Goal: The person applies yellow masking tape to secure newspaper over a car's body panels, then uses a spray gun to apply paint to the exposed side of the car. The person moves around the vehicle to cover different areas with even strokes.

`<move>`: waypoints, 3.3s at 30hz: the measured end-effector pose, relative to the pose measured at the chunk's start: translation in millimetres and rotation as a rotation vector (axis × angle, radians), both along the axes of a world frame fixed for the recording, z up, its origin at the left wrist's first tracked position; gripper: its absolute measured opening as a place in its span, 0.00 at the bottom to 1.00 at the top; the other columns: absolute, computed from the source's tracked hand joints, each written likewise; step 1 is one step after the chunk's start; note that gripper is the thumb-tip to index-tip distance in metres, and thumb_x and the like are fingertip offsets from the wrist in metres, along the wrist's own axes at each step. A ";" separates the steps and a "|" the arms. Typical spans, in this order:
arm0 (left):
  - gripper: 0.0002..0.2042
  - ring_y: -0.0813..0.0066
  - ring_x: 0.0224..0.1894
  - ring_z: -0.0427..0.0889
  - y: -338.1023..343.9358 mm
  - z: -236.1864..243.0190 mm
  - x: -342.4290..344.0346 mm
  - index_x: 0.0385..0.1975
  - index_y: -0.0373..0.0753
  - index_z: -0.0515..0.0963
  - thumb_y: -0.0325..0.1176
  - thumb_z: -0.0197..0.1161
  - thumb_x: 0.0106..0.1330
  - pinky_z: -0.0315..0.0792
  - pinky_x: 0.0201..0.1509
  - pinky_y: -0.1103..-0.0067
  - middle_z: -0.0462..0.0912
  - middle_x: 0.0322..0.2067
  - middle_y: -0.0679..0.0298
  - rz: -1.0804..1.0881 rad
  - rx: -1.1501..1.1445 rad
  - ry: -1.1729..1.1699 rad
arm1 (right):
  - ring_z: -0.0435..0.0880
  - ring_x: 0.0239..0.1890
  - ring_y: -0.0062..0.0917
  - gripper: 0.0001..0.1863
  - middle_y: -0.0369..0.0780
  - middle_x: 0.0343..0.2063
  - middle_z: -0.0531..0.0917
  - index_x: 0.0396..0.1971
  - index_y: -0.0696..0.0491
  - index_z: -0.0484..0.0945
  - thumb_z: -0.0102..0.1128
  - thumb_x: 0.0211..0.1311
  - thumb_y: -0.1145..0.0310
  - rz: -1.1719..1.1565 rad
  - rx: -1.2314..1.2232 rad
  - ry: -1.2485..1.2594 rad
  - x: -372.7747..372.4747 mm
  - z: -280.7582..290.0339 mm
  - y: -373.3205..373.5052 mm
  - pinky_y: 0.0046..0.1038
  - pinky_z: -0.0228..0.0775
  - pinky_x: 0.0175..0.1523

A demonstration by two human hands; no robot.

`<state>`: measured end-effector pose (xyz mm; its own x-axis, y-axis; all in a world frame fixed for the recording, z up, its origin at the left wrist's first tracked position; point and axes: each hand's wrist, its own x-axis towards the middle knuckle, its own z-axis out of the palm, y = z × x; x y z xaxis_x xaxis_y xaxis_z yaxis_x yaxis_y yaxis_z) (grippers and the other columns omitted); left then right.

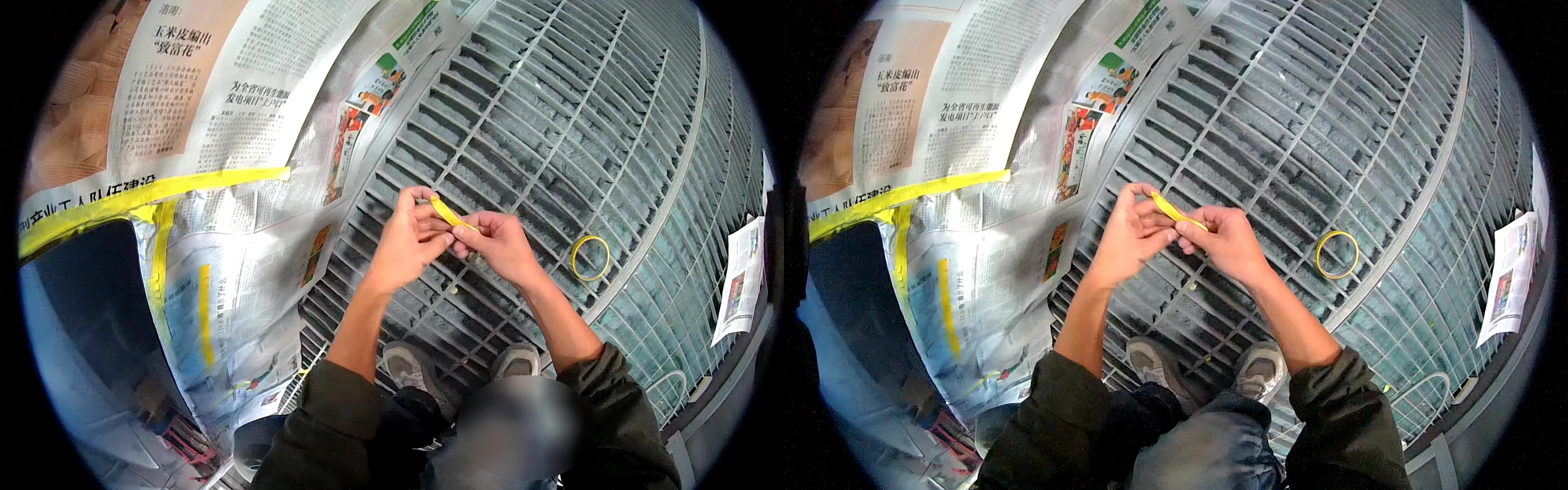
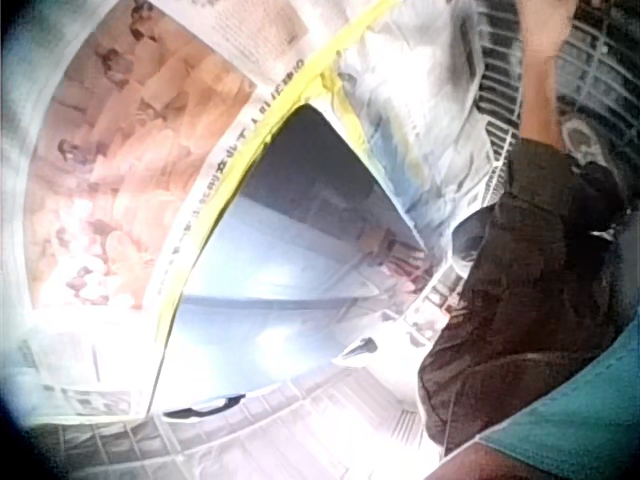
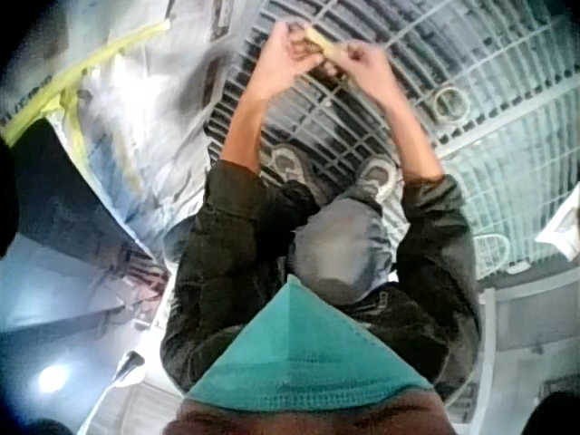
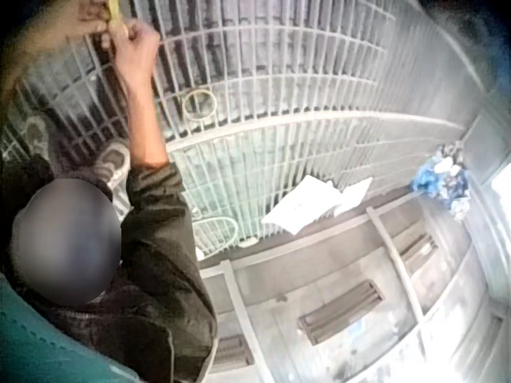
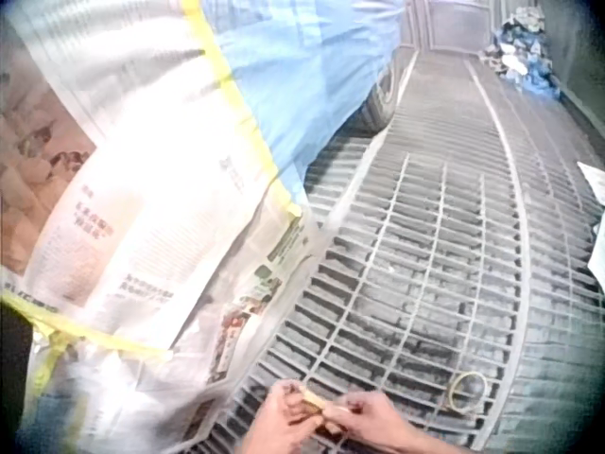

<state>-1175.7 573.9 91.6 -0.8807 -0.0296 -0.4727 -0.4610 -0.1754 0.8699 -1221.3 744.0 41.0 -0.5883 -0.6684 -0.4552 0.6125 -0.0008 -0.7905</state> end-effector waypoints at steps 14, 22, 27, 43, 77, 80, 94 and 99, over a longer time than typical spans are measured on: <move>0.31 0.62 0.50 0.78 -165.3 -63.0 -2.1 0.63 0.29 0.52 0.26 0.61 0.63 0.78 0.47 0.76 0.67 0.56 0.54 0.842 0.061 -0.027 | 0.74 0.19 0.10 0.08 0.33 0.18 0.79 0.30 0.60 0.80 0.60 0.62 0.70 -0.122 0.103 -0.053 34.2 -8.2 -1.8 0.15 0.65 0.24; 0.12 0.74 0.36 0.78 -209.9 -88.3 -9.4 0.44 0.30 0.71 0.20 0.60 0.61 0.76 0.33 0.85 0.78 0.40 0.57 1.029 0.528 0.225 | 0.72 0.20 0.10 0.09 0.31 0.19 0.78 0.32 0.59 0.80 0.63 0.61 0.68 -0.167 0.060 -0.132 48.9 -12.0 0.2 0.15 0.64 0.25; 0.12 0.82 0.32 0.76 -215.5 -93.0 23.1 0.49 0.38 0.72 0.30 0.57 0.67 0.69 0.25 0.90 0.78 0.32 0.67 0.923 0.569 0.241 | 0.71 0.22 0.09 0.09 0.29 0.20 0.77 0.32 0.58 0.80 0.64 0.60 0.67 -0.153 -0.012 -0.086 41.8 -11.4 -16.0 0.15 0.62 0.26; 0.08 0.78 0.30 0.75 -51.1 -104.7 54.1 0.36 0.38 0.76 0.34 0.58 0.63 0.65 0.30 0.86 0.80 0.29 0.67 0.961 0.513 -0.149 | 0.79 0.18 0.18 0.14 0.39 0.16 0.82 0.22 0.59 0.82 0.68 0.50 0.62 -0.033 0.281 0.131 5.5 -40.3 -117.9 0.23 0.71 0.28; 0.04 0.86 0.19 0.67 -41.6 -89.4 123.7 0.28 0.38 0.74 0.31 0.57 0.58 0.61 0.17 0.91 0.74 0.22 0.71 1.170 0.727 -0.099 | 0.73 0.18 0.11 0.12 0.34 0.15 0.80 0.20 0.58 0.82 0.68 0.54 0.66 0.024 0.300 0.117 90.0 -45.0 -130.6 0.19 0.65 0.24; 0.05 0.87 0.18 0.65 -40.8 -87.9 118.3 0.31 0.40 0.73 0.31 0.58 0.58 0.59 0.17 0.91 0.73 0.22 0.73 1.187 0.695 -0.185 | 0.71 0.16 0.11 0.13 0.33 0.13 0.78 0.19 0.58 0.81 0.68 0.54 0.64 -0.006 0.319 0.080 83.2 -52.8 -125.1 0.19 0.63 0.22; 0.09 0.93 0.21 0.66 -26.6 -82.9 94.9 0.38 0.43 0.75 0.31 0.66 0.61 0.57 0.18 0.94 0.73 0.27 0.78 0.941 0.500 -0.220 | 0.73 0.15 0.16 0.18 0.37 0.12 0.79 0.17 0.59 0.80 0.68 0.53 0.59 -0.090 0.519 0.238 74.5 -55.0 -123.4 0.22 0.65 0.22; 0.13 0.87 0.21 0.62 -24.7 -85.9 79.9 0.37 0.41 0.74 0.41 0.66 0.62 0.58 0.22 0.89 0.72 0.26 0.74 1.106 0.415 -0.193 | 0.83 0.20 0.26 0.18 0.43 0.16 0.82 0.24 0.58 0.84 0.66 0.52 0.55 0.055 0.500 0.278 64.8 -53.0 -118.3 0.28 0.73 0.30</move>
<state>-1095.9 549.1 5.6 -0.3875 -0.5406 -0.7467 0.0003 -0.8101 0.5863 -1156.5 625.6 -12.0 -0.7015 -0.4442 -0.5572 0.3706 0.4405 -0.8177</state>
